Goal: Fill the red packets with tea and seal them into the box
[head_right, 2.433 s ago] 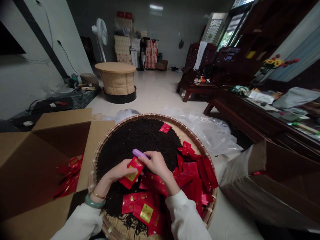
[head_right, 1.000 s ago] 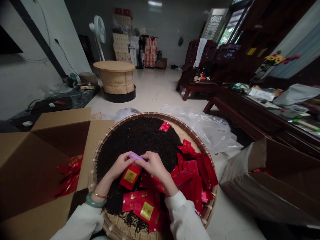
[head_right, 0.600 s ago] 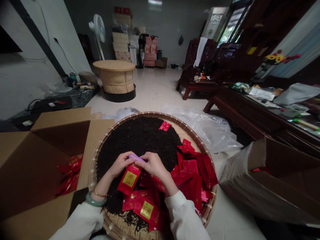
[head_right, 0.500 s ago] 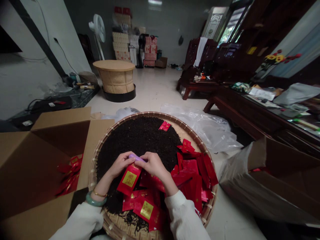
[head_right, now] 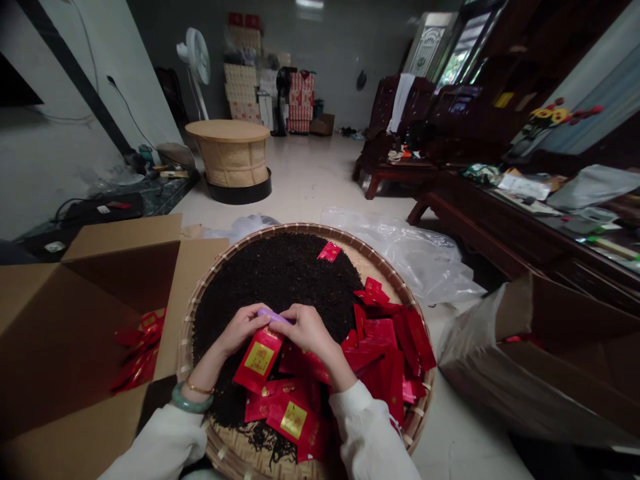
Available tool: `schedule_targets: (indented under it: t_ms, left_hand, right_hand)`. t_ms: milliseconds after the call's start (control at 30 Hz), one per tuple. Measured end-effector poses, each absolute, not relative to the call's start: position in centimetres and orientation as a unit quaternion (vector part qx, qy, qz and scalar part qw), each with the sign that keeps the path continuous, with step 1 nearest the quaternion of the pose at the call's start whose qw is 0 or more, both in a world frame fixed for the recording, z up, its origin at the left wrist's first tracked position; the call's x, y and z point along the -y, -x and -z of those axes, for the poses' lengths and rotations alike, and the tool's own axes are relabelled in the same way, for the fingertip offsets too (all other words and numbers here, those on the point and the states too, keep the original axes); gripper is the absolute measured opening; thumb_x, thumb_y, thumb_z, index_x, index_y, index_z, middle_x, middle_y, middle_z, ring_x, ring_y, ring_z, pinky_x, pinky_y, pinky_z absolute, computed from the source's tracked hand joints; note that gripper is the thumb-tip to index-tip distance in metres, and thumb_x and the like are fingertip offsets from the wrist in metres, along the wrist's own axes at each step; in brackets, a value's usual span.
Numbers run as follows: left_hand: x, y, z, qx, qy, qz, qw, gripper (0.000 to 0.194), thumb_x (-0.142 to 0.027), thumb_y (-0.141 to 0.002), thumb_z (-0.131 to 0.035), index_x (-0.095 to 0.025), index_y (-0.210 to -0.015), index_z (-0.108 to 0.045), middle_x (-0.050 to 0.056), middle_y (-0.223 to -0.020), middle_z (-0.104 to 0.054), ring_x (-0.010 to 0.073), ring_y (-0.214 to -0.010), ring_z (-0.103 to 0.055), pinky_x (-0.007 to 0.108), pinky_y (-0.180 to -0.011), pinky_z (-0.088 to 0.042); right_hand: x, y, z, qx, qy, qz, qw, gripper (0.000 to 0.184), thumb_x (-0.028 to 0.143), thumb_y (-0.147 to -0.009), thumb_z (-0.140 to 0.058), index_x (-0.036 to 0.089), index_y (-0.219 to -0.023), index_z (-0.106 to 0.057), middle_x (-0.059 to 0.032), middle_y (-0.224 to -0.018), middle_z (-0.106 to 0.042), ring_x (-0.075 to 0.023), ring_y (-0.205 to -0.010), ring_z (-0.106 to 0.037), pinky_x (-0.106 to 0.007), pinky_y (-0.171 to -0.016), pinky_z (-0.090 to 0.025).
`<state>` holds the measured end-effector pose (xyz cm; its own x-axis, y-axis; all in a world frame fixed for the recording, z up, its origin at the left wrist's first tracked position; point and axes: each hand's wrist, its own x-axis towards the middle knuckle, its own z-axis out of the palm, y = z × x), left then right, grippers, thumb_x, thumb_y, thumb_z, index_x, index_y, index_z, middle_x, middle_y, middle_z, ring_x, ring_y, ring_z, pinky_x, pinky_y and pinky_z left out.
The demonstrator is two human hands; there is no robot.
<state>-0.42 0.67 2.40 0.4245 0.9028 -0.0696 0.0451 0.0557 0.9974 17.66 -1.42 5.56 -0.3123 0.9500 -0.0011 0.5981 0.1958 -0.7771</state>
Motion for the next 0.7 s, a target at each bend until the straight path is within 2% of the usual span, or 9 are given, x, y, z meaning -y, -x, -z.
schedule_targets:
  t_ms: [700]
  left_hand:
    - [-0.53,0.23,-2.32,-0.402,-0.564,-0.361,0.624,0.033,-0.046,-0.07,-0.065,-0.014,-0.073,-0.061,-0.001,-0.066,-0.057,0.0123,-0.062,-0.049,0.022,-0.059,-0.038]
  right_hand:
    - [1.27,-17.72,-5.4,0.735,0.532,-0.336,0.254,0.019,0.033,-0.082,-0.065,0.018,-0.083,-0.077,-0.0022,-0.069,-0.064,-0.0128,-0.063,-0.055,-0.022,-0.057,-0.033]
